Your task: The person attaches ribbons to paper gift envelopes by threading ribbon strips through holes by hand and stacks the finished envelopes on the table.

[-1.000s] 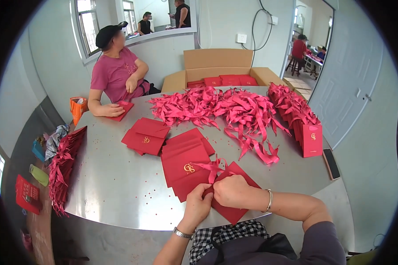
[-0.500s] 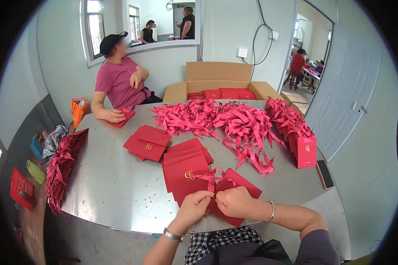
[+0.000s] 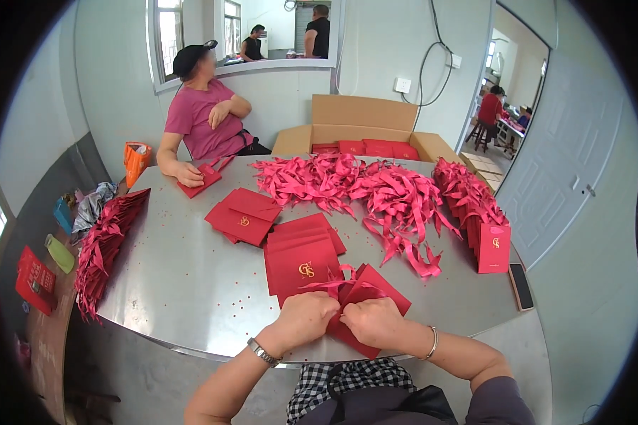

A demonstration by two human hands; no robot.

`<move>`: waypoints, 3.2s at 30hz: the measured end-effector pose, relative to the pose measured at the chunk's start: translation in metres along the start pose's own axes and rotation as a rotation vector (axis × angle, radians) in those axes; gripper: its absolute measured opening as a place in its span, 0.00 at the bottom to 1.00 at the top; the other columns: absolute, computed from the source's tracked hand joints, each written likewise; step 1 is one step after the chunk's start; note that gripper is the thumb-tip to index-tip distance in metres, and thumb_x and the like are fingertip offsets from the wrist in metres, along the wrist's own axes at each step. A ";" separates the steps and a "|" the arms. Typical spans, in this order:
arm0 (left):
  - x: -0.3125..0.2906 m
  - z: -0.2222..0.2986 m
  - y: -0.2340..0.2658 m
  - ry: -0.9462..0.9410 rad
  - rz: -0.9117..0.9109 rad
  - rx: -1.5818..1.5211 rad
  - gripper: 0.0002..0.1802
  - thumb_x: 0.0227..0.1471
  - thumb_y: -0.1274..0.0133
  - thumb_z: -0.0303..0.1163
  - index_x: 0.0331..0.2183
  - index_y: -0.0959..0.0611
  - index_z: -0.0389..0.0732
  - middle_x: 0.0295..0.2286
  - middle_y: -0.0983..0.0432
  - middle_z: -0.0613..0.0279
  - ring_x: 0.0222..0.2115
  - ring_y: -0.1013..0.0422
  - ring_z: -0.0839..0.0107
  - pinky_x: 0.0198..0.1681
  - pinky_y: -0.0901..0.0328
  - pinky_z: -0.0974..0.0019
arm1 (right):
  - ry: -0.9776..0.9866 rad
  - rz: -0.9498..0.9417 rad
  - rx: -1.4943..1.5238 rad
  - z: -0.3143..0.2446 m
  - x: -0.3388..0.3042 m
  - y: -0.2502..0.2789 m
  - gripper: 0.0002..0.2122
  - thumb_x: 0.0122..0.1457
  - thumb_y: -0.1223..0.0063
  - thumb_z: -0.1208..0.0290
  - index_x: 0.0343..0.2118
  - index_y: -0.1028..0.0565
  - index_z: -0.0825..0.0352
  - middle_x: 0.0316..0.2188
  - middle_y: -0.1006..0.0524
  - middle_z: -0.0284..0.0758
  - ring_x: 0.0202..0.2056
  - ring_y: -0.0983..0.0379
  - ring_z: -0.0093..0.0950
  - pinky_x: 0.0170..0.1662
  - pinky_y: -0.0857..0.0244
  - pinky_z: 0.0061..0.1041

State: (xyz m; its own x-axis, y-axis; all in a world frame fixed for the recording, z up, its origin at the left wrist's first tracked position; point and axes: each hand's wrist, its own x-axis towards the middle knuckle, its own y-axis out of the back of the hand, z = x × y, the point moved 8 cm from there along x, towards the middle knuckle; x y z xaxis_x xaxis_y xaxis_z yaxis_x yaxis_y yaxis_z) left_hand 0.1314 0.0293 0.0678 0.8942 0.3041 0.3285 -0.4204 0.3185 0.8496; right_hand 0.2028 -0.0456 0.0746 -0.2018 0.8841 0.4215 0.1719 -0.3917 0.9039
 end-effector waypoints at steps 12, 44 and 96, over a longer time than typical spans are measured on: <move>-0.023 -0.002 0.014 0.023 0.095 0.232 0.02 0.41 0.49 0.26 0.24 0.23 0.42 0.26 0.29 0.60 0.27 0.26 0.61 0.26 0.31 0.59 | 0.111 -0.014 0.010 -0.009 -0.008 -0.010 0.11 0.54 0.43 0.63 0.22 0.30 0.61 0.18 0.26 0.30 0.23 0.26 0.29 0.26 0.33 0.29; -0.006 -0.060 0.006 0.278 0.271 0.240 0.09 0.50 0.45 0.28 0.36 0.17 0.42 0.32 0.24 0.57 0.34 0.27 0.57 0.37 0.32 0.58 | -0.463 -0.014 0.251 0.029 -0.071 -0.040 0.51 0.45 0.33 0.54 0.64 0.52 0.76 0.61 0.43 0.57 0.64 0.48 0.49 0.66 0.55 0.45; -0.040 -0.007 -0.047 0.554 0.492 -1.200 0.13 0.50 0.39 0.23 0.39 0.21 0.34 0.32 0.21 0.63 0.32 0.26 0.77 0.38 0.32 0.74 | -0.648 0.357 0.847 0.081 -0.110 0.042 0.11 0.53 0.39 0.77 0.40 0.25 0.71 0.31 0.21 0.35 0.33 0.25 0.20 0.37 0.29 0.22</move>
State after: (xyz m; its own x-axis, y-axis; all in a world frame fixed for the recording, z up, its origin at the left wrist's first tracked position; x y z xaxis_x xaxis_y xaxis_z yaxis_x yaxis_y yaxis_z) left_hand 0.1139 0.0085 0.0122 0.5624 0.8257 0.0430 -0.7922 0.5530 -0.2582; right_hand 0.3100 -0.1388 0.0604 0.4873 0.8180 0.3057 0.7688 -0.5679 0.2940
